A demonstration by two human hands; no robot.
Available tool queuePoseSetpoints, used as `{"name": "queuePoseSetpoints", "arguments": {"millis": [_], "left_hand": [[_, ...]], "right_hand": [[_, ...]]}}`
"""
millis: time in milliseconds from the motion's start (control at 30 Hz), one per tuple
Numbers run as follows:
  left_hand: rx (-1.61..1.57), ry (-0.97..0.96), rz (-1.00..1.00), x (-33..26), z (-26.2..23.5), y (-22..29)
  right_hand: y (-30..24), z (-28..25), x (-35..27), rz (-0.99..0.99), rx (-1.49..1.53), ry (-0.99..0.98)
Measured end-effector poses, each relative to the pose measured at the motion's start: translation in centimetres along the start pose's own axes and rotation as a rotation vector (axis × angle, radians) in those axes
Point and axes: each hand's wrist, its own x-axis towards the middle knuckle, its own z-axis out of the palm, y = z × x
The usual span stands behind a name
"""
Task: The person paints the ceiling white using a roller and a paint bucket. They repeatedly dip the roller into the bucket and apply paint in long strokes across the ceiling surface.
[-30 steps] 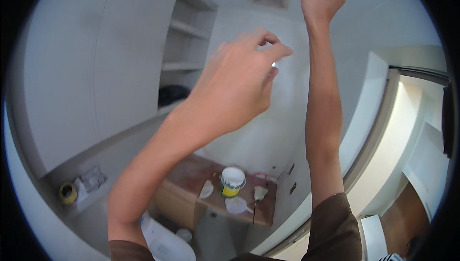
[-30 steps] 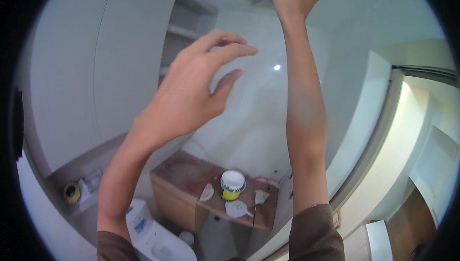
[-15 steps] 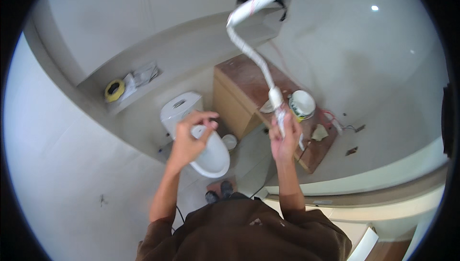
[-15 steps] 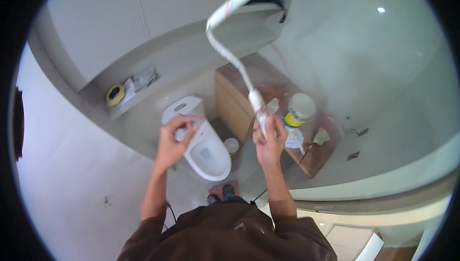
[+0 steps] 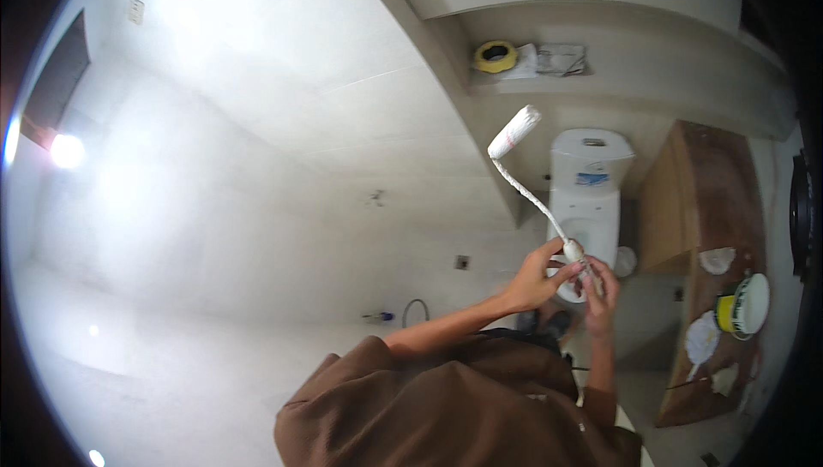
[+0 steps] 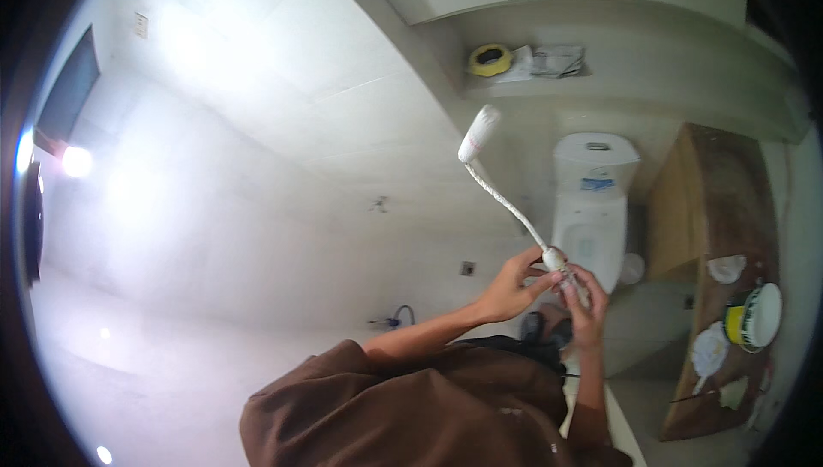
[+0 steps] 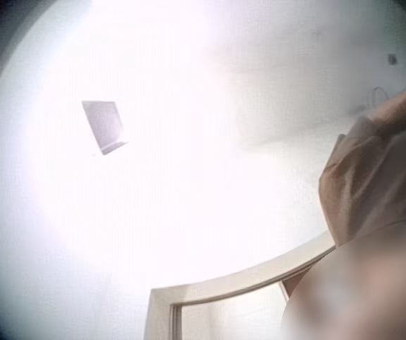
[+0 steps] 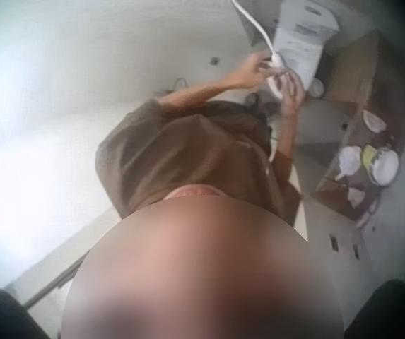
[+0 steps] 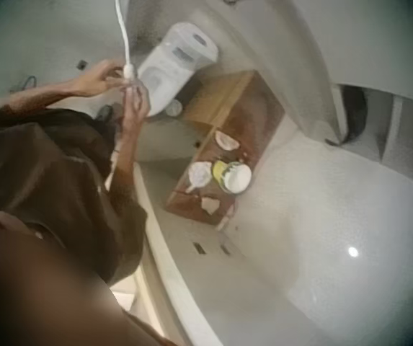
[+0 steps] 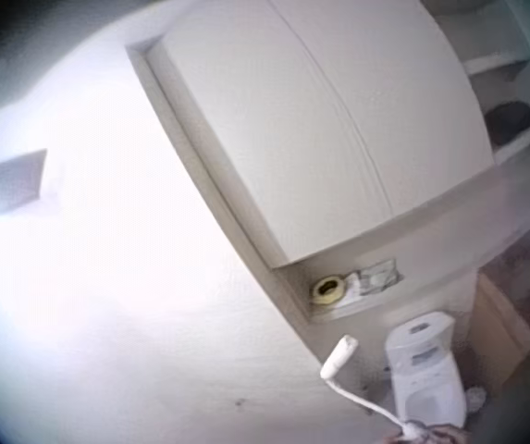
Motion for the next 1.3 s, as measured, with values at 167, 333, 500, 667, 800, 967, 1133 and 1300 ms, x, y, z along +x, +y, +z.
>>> {"name": "queuePoseSetpoints", "arguments": {"millis": [167, 333, 500, 667, 800, 967, 1133, 1300], "left_hand": [[0.058, 0.133, -0.014, -1.6, -2.0, -0.6], [0.138, 0.213, -0.042, -2.4, -2.2, -1.5], [0.102, 0.183, -0.112, -2.7, -2.1, -2.4], [0.127, 0.146, -0.026, -2.3, -2.0, -3.5], [0.142, 0.099, 0.002, -1.4, -1.7, -4.6], [0.091, -0.022, -0.012, 0.7, -0.1, -5.3], [0.003, -0.123, -0.064, 0.2, 1.1, -4.4], [-0.005, -0.212, -0.038, 1.1, 2.6, -4.8]], "right_hand": [[0.1, 1.0, 2.8, 0.015, -0.16, -0.193], [0.7, 1.2, 3.2, 0.063, -0.17, -0.245], [0.6, 1.8, 2.4, 0.127, -0.108, -0.213], [1.4, 1.3, 1.7, 0.209, -0.168, -0.233], [2.6, -0.4, 1.4, 0.122, -0.212, -0.176], [2.1, -2.6, 0.9, 0.091, -0.272, -0.053], [-0.3, -2.6, -1.6, 0.054, -0.381, 0.004], [-0.9, -3.4, -2.7, 0.043, -0.459, 0.086]]}}
